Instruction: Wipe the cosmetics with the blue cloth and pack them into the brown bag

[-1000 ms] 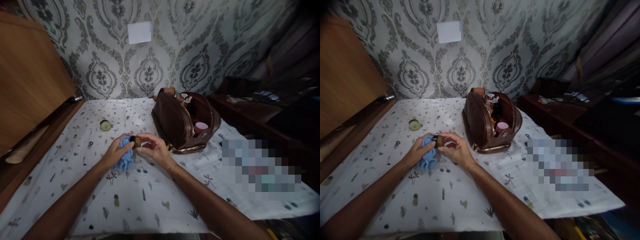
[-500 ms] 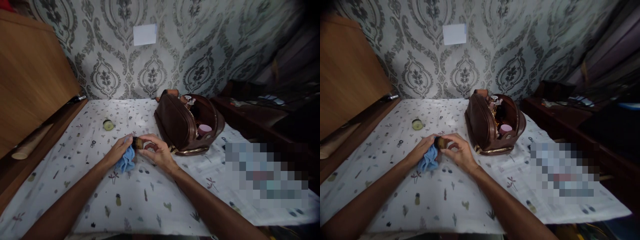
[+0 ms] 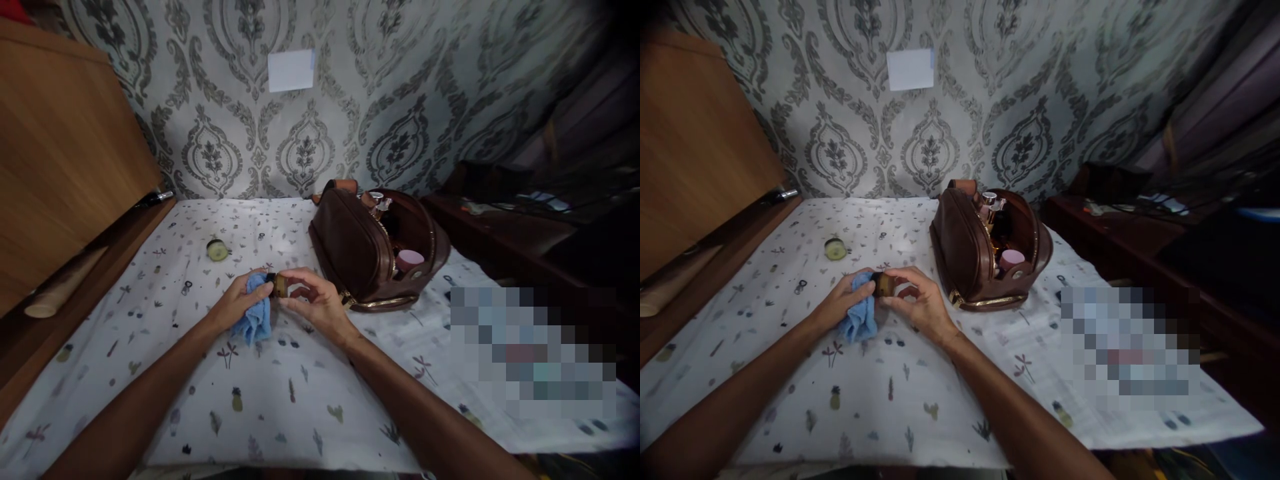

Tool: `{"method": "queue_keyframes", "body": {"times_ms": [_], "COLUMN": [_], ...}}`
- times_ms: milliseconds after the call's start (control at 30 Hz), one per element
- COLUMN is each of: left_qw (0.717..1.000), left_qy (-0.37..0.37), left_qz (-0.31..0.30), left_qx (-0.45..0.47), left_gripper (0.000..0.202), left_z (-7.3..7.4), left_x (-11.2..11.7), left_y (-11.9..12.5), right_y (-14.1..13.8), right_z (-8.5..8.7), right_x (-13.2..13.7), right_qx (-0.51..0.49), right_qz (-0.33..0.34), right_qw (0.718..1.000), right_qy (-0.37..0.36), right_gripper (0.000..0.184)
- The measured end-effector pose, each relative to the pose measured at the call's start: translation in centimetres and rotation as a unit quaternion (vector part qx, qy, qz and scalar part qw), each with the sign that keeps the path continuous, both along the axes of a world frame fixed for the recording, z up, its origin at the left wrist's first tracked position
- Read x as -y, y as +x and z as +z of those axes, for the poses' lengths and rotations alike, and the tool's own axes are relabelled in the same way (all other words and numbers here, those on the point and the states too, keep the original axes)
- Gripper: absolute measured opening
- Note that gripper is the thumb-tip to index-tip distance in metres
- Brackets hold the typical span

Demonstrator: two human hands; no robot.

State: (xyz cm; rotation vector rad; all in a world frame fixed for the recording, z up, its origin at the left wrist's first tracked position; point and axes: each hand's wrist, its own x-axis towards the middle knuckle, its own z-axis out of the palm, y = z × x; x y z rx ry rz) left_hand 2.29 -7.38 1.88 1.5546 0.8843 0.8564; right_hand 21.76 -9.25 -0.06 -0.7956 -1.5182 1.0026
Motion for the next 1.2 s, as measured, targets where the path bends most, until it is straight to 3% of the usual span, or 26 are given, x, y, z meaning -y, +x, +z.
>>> {"method": "queue_keyframes", "body": {"times_ms": [433, 667, 900, 1067, 1200], "left_qw": [0.999, 0.999, 0.984, 0.986, 0.989], "left_qy": [-0.016, 0.029, 0.159, 0.124, 0.090], "left_qz": [-0.010, 0.004, 0.007, 0.043, 0.041], "left_qx": [-0.035, -0.020, -0.085, -0.104, -0.109], "left_gripper": [0.055, 0.038, 0.044, 0.065, 0.043], "left_z": [0.03, 0.37, 0.29, -0.16, -0.26], "left_x": [-0.23, 0.13, -0.01, 0.24, 0.40], "left_y": [-0.02, 0.17, 0.28, 0.45, 0.52], "right_y": [-0.10, -0.12, -0.04, -0.09, -0.24], "right_z": [0.06, -0.39, 0.23, 0.39, 0.21], "right_x": [0.11, -0.04, -0.27, -0.30, -0.28], "right_qx": [0.006, -0.030, -0.022, -0.059, -0.071], "right_qz": [0.021, -0.002, 0.020, 0.011, 0.007], "right_qw": [0.998, 0.999, 0.984, 0.979, 0.980], "right_qy": [0.055, -0.045, -0.174, -0.193, -0.188], "right_gripper": [0.035, 0.042, 0.048, 0.050, 0.052]}}
